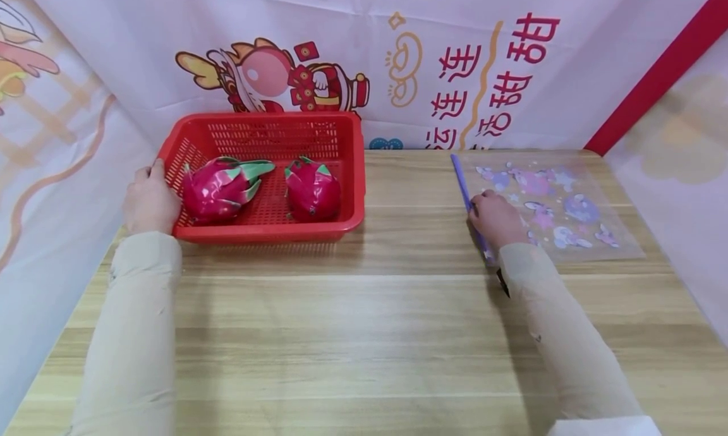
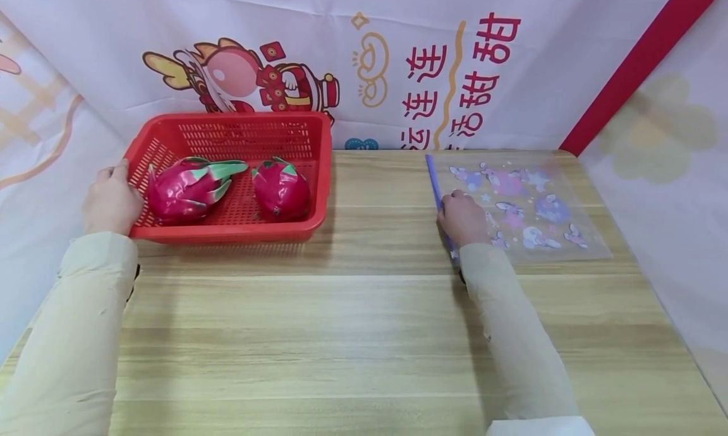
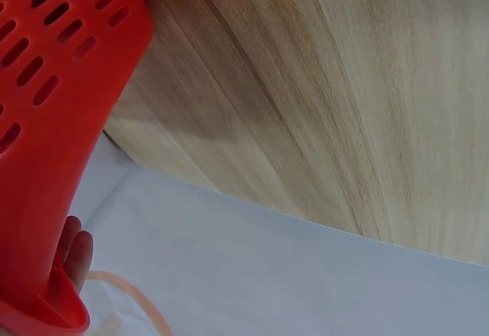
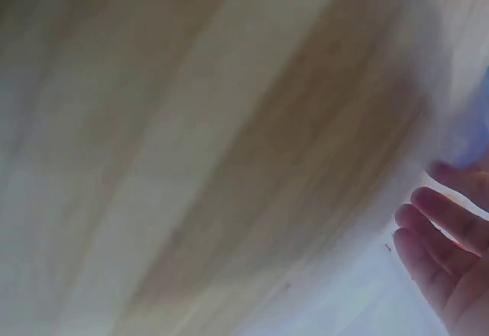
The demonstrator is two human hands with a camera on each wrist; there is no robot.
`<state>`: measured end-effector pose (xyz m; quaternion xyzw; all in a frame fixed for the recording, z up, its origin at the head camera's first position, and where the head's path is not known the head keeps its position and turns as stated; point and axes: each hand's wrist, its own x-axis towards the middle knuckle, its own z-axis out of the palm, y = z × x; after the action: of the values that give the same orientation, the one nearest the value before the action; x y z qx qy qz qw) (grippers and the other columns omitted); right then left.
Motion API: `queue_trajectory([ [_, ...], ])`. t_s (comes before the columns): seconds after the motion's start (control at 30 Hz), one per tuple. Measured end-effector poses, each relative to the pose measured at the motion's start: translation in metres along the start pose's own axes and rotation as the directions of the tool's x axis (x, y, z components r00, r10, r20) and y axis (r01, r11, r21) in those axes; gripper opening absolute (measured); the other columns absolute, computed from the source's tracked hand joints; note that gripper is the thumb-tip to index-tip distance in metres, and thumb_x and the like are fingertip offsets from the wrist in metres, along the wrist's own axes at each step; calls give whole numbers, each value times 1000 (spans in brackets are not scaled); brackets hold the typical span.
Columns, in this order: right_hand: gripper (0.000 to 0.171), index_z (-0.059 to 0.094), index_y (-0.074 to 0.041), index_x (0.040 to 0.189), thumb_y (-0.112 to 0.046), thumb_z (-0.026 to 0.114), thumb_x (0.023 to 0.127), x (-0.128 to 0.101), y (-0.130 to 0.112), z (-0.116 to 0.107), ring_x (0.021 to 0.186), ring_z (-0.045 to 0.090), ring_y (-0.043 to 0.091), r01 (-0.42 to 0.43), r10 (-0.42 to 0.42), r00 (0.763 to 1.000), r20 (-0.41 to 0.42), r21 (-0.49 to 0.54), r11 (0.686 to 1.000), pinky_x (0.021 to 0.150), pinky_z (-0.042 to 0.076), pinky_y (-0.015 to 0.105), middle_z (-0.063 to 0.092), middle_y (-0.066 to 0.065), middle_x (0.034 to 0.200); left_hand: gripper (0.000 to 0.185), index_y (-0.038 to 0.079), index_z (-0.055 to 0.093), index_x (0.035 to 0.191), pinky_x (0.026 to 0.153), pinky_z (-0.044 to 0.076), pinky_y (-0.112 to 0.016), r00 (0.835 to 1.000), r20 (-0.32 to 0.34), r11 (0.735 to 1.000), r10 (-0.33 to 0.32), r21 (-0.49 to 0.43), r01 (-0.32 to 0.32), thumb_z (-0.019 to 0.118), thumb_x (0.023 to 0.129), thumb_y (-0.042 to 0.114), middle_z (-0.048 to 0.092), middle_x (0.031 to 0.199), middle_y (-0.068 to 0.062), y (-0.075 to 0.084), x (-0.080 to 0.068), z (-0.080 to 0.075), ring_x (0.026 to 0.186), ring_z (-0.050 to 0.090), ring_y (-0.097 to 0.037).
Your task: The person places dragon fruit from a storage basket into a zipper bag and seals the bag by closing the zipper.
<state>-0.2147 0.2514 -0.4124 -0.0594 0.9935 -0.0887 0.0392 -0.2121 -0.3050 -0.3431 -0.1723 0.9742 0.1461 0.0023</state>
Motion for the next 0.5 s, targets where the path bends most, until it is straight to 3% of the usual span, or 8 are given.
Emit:
queue_trajectory([
  [0.17,19,58,5,98,-9,48,91,-1,-4,-3,81,63,42,-8,9,997,-79,16,1000,70,51,54,63,27,90,65,6,6,153,108,29,-64,1000,1,1000,-9,7,9,36,95,8,23,149,-33,1,-2,-1,125,34,-55],
  [0.4,30,41,-2,127,-5,40,96,-4,-7,-6,78,62,50,-61,63,989,-135,20,998,67,51,59,64,34,96,65,6,7,153,108,30,-65,1000,3,1000,-11,14,10,37,95,10,24,148,-34,2,-2,-1,125,34,-55],
  [0.5,20,48,1,113,-1,40,95,-5,-8,-7,75,62,49,-48,42,984,-176,-29,998,63,51,58,63,33,94,66,7,6,153,108,30,-65,1000,9,1000,-15,13,15,37,95,10,24,148,-34,2,-1,-1,125,34,-55],
])
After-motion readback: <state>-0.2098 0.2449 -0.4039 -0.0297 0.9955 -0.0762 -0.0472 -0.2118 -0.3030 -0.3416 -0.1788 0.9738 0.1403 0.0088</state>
